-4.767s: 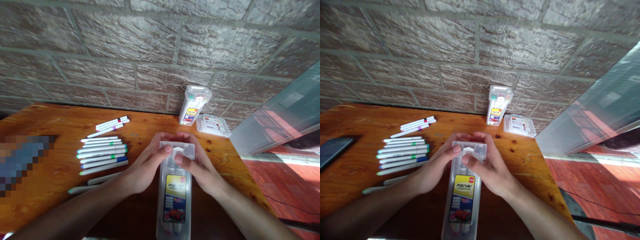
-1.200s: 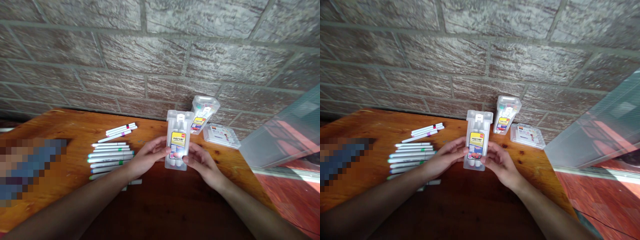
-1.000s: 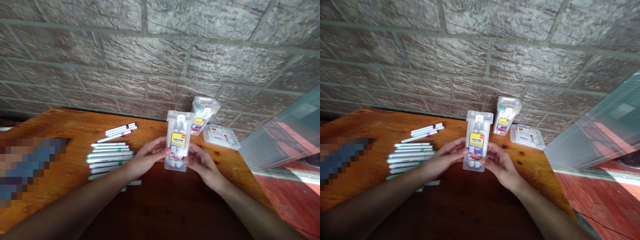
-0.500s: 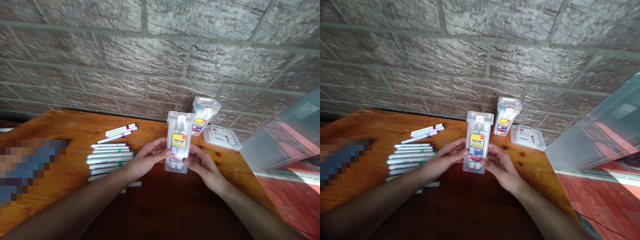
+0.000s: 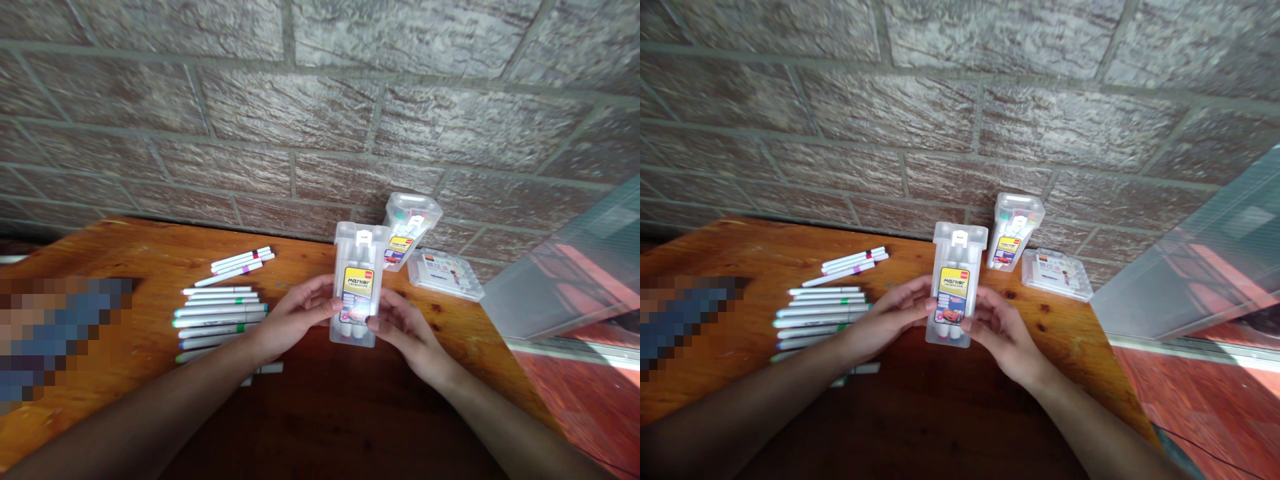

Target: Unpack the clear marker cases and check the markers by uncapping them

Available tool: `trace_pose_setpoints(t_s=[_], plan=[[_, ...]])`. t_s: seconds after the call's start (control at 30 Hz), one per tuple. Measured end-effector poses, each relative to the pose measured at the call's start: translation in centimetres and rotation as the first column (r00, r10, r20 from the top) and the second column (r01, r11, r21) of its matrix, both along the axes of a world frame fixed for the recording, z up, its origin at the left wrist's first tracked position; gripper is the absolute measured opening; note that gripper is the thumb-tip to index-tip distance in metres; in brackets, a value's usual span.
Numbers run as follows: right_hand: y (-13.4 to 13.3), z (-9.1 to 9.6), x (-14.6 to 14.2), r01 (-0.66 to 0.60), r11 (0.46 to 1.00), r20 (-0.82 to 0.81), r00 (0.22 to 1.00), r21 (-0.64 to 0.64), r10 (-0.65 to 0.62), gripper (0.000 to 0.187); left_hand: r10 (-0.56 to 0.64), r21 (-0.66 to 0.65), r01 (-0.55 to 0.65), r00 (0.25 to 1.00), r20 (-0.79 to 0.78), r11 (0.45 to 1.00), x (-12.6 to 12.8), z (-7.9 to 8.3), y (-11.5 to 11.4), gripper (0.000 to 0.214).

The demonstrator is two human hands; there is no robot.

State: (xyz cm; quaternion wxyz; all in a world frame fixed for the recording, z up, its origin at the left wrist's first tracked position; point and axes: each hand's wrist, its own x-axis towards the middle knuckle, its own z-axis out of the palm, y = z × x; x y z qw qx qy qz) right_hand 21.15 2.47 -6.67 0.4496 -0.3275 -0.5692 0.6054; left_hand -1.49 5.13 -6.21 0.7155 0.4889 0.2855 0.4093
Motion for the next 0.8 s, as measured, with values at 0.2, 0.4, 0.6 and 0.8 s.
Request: trace_pose_setpoints(t_s=[0.2,0.4,0.6,0.8], plan=[[0.01,0.04,-0.09,-0.001,1.0,-0.004,1.0,-0.007,0.001,0.038,-0.005,0.0,0.005,1.0,-0.004,1.0,-0.1,-0.1,0.01,0.046],[-0.02,0.14,-0.05,0.004,1.0,-0.001,1.0,0.003,-0.004,0.037,-0.005,0.0,0.005,1.0,0.006,1.0,-0.04,0.08,0.01,0.045],[-0.01,0.11,-0.11,-0.001,1.0,0.0,1.0,0.009,0.001,0.041,0.0,0.001,0.0,1.0,0.009,1.0,-0.1,0.15,-0.06,0.044],[-0.01,0.01,-0.02,0.006,1.0,0.003,1.0,0.015,-0.006,0.04,-0.007,0.002,0.007,1.0,0.01,1.0,-0.09,0.08,-0.07,0.043]])
